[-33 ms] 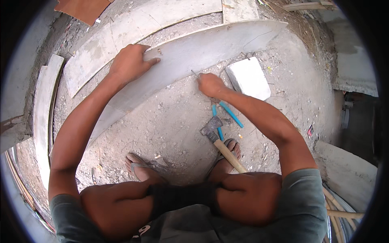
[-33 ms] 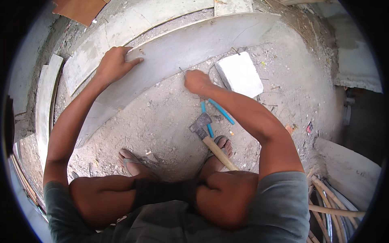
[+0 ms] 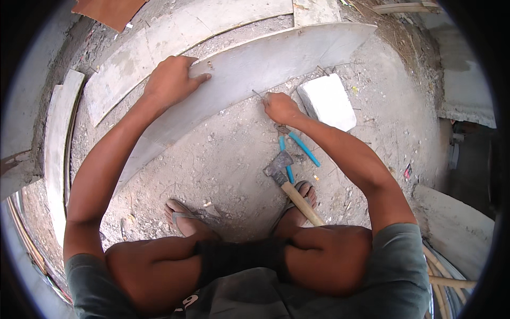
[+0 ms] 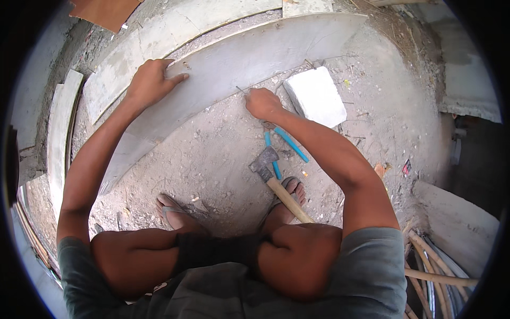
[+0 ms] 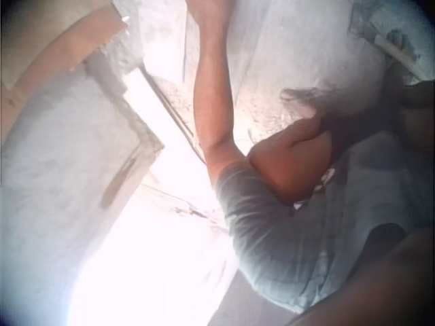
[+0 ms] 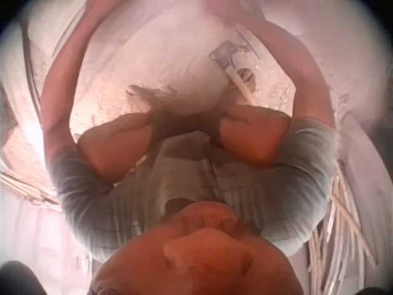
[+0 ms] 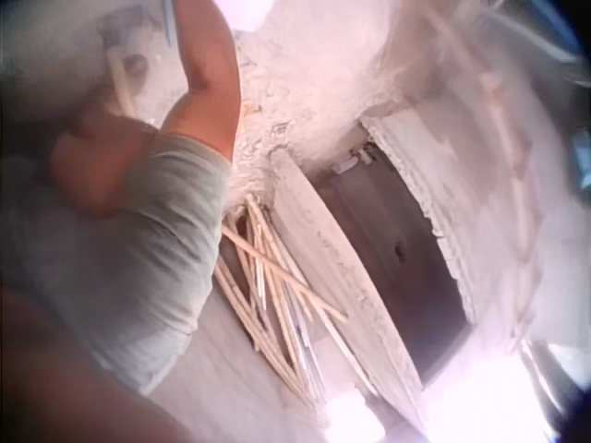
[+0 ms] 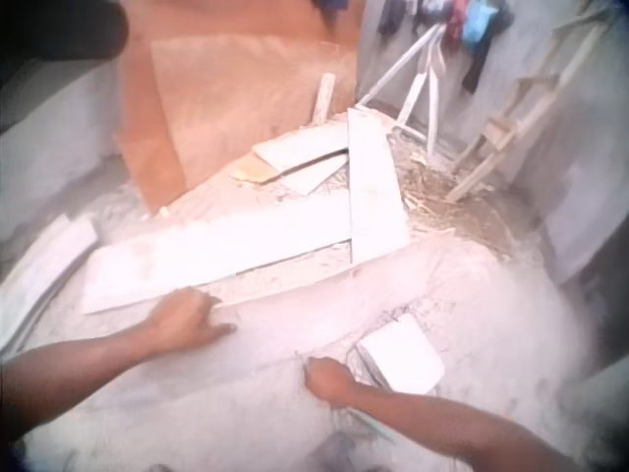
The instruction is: The person uses a small axe and their hands to strip and pull away layers from a piece of curved plywood on a construction site floor.
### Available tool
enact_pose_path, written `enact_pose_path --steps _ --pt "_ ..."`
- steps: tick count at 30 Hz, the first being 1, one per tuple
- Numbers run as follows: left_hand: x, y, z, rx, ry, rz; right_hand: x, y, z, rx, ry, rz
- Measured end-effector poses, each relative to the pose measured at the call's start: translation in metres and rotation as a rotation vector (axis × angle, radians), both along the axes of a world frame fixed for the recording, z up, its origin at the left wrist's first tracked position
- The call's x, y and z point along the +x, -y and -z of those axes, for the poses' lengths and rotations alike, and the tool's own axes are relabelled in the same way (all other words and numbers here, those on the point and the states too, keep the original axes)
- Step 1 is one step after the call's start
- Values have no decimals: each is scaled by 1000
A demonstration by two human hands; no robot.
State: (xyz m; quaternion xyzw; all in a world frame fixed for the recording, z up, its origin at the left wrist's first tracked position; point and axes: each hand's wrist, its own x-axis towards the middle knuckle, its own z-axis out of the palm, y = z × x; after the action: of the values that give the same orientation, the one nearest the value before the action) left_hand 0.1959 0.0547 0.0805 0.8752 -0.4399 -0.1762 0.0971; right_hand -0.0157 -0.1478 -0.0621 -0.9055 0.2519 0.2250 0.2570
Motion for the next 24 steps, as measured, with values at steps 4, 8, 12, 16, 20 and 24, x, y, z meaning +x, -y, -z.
enact_pose_path --steps 4,8,12,16,20,24 --pt "-6 18 1 -27 11 25 -5 3 28 -7 57 -45" --pt "1 10 5 39 34 -9 -3 -31 3 126 82 212" --pt "1 -1 -1 12 -17 -44 -5 -6 0 263 119 292" --pt "-2 6 3 6 19 7 -16 -12 35 169 233 191" --pt "-2 10 -1 11 40 -29 -23 -18 35 17 171 -26" --pt "12 3 11 13 64 -28 -63 -102 13 193 -121 -310"
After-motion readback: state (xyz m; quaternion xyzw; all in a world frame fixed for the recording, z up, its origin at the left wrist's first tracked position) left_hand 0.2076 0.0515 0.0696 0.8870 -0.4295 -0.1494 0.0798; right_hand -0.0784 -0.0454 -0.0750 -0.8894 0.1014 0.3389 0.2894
